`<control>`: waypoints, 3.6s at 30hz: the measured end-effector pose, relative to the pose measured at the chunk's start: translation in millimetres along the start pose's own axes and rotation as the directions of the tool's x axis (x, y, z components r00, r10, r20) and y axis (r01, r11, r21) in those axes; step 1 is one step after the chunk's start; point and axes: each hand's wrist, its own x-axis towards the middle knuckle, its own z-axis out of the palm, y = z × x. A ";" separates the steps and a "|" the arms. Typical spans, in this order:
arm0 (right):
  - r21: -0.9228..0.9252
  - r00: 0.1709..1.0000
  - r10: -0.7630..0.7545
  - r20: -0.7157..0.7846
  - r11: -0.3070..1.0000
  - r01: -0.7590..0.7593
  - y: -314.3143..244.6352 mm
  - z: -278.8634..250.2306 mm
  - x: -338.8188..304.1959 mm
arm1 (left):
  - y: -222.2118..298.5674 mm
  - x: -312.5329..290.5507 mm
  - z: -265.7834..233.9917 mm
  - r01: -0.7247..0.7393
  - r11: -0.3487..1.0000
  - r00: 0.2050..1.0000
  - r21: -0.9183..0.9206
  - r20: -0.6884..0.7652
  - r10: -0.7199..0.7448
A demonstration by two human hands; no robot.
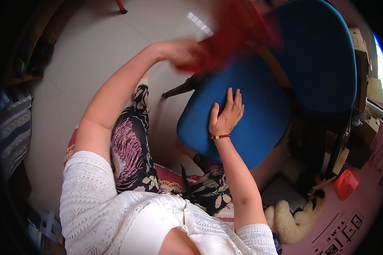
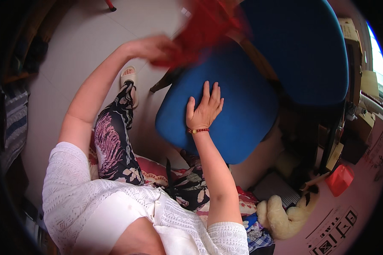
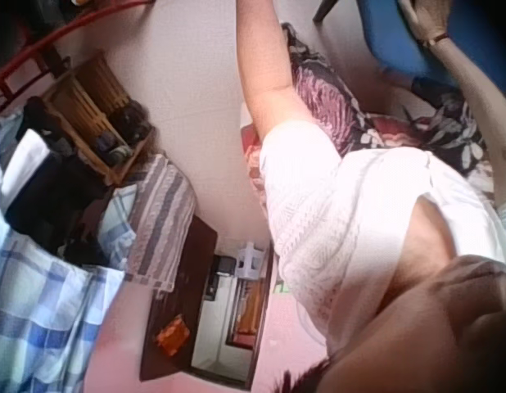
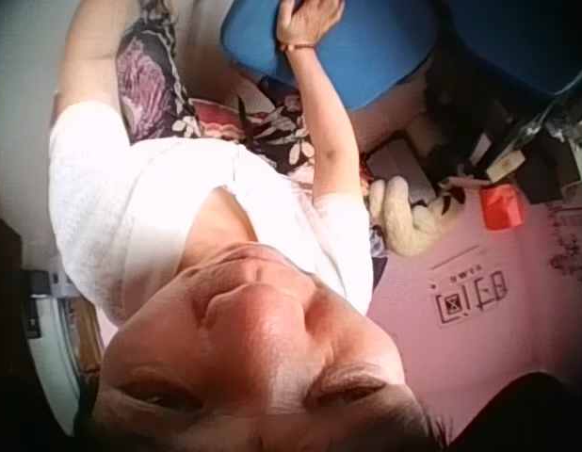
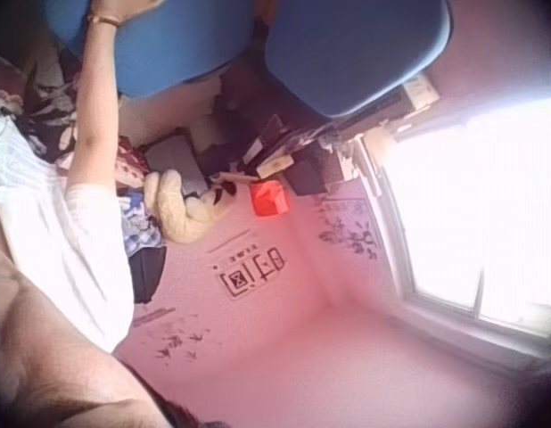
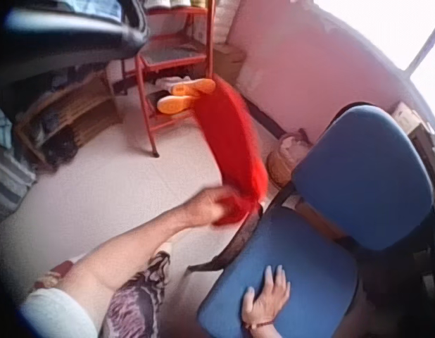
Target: The person wipes the seat and backrest of a blue office chair using a red cloth, handling different sides and sections of the fabric.
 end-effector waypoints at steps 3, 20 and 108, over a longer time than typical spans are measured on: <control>-0.019 0.999 0.034 0.007 0.999 -0.034 8.2 5.8 -2.9 | 38.1 -27.8 -30.1 0.264 0.955 0.909 0.134 0.296 -0.293; -0.022 0.997 0.003 -0.073 1.000 -0.004 5.6 7.8 -2.7 | -57.1 -96.6 155.7 0.130 0.988 0.742 -0.079 -0.654 -0.150; 0.020 0.996 0.015 -0.083 1.000 -0.013 5.5 7.2 0.0 | 22.6 -17.8 49.2 -0.040 0.946 0.901 -0.321 -0.420 -0.105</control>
